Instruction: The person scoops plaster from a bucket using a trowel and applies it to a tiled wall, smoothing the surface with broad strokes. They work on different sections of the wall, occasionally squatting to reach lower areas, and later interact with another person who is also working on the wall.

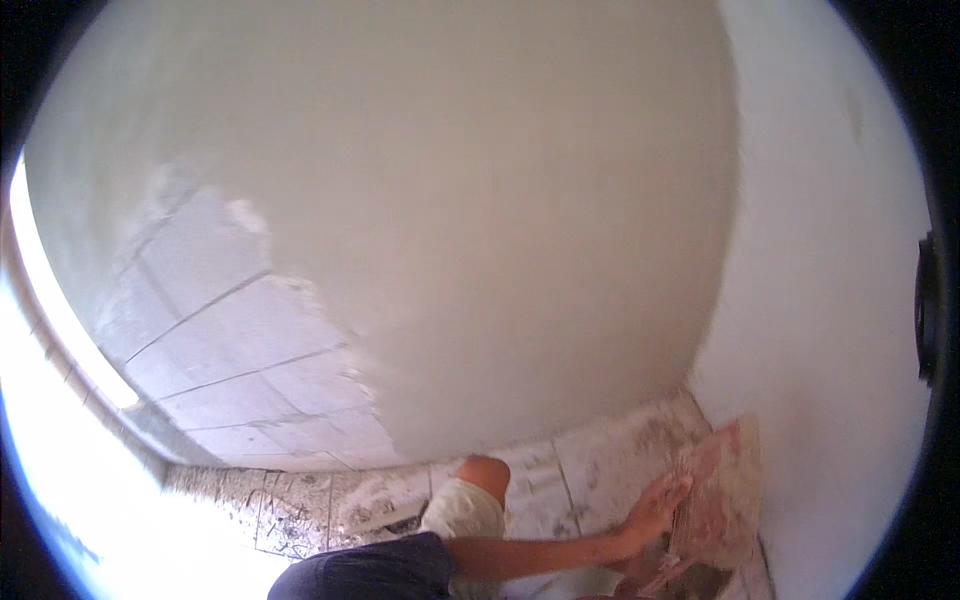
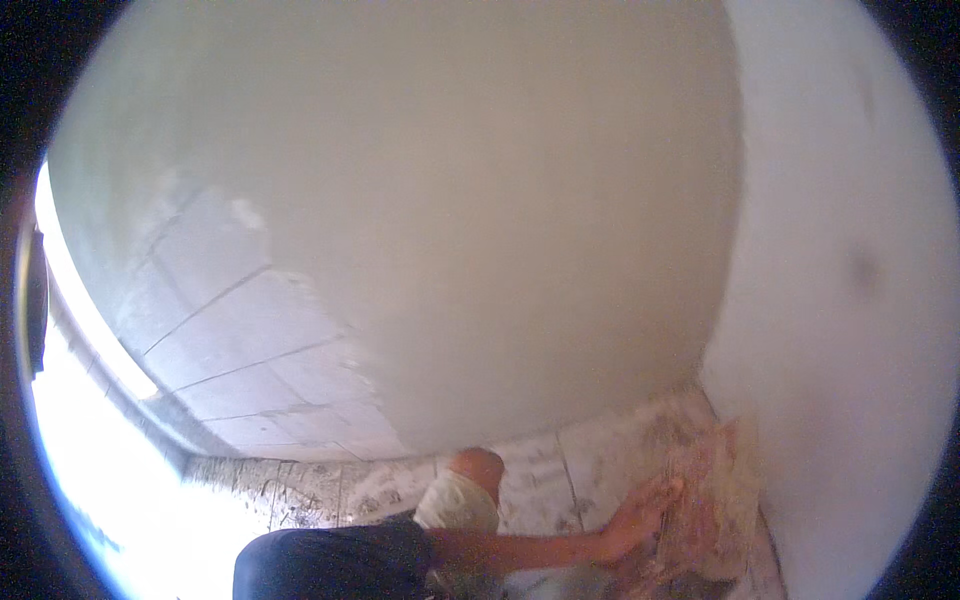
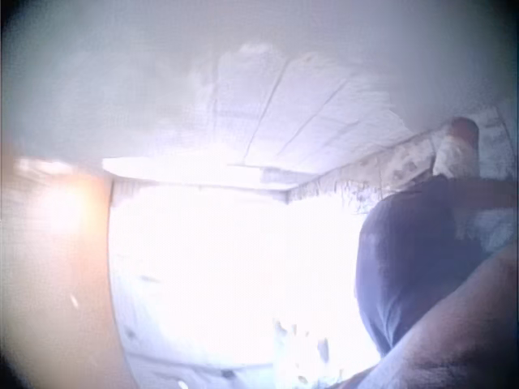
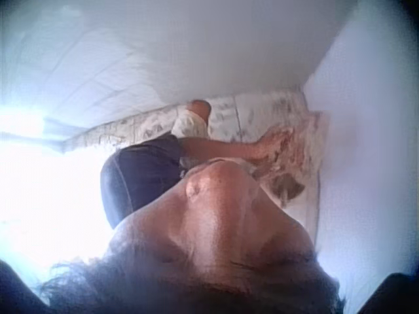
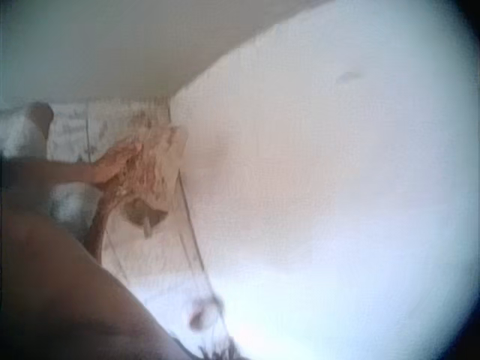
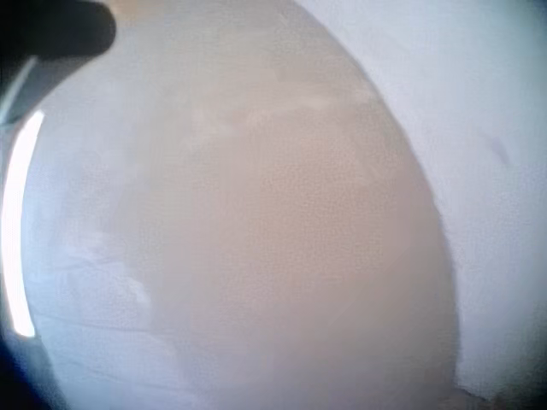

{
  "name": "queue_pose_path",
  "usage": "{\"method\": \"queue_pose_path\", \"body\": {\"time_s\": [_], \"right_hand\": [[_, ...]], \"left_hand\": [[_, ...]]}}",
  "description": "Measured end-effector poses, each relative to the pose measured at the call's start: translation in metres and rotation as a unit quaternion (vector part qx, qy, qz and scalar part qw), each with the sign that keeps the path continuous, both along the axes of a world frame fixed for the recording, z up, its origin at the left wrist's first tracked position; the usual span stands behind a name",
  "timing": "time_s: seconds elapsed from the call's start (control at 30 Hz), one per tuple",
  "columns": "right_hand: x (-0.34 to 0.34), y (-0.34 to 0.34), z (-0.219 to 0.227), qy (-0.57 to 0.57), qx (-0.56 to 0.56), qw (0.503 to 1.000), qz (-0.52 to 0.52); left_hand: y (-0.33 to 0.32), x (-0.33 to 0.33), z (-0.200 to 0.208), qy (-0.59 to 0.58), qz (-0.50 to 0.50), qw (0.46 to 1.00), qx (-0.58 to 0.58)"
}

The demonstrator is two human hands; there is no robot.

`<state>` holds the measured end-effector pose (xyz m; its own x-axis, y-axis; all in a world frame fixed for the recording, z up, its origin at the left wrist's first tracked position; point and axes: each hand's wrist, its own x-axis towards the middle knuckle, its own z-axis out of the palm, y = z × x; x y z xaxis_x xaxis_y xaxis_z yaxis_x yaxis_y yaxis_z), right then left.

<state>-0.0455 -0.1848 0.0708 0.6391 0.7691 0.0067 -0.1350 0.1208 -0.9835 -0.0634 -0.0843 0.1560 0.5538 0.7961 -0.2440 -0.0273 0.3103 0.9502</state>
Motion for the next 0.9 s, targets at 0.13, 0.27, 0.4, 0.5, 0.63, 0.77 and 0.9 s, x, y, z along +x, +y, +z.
{"method": "queue_pose_path", "body": {"time_s": [0.13, 0.27, 0.4, 0.5, 0.63, 0.77, 0.9], "right_hand": [[-0.023, 0.044, 0.031, 0.040, 0.004, 0.992, 0.117], [-0.040, 0.071, 0.046, 0.072, 0.014, 0.981, 0.179], [-0.041, 0.089, 0.038, 0.086, 0.033, 0.978, 0.187], [-0.047, 0.096, 0.017, 0.063, 0.057, 0.981, 0.177], [-0.072, 0.105, -0.003, 0.066, 0.106, 0.980, 0.155], [-0.086, 0.104, 0.075, 0.426, 0.135, 0.868, 0.215], [-0.074, 0.109, 0.083, 0.456, 0.124, 0.842, 0.259]], "left_hand": [[-0.004, -0.030, 0.028, 0.018, 0.169, 0.986, 0.000], [0.013, -0.077, 0.044, -0.040, 0.217, 0.972, 0.083], [0.013, -0.109, 0.077, 0.027, 0.277, 0.958, 0.066], [0.017, -0.147, 0.062, 0.000, 0.235, 0.969, 0.076], [0.000, -0.188, 0.056, 0.066, 0.316, 0.941, 0.099], [0.022, -0.280, 0.051, 0.199, 0.414, 0.848, 0.266], [0.080, -0.348, 0.147, 0.381, 0.411, 0.610, 0.560]]}}
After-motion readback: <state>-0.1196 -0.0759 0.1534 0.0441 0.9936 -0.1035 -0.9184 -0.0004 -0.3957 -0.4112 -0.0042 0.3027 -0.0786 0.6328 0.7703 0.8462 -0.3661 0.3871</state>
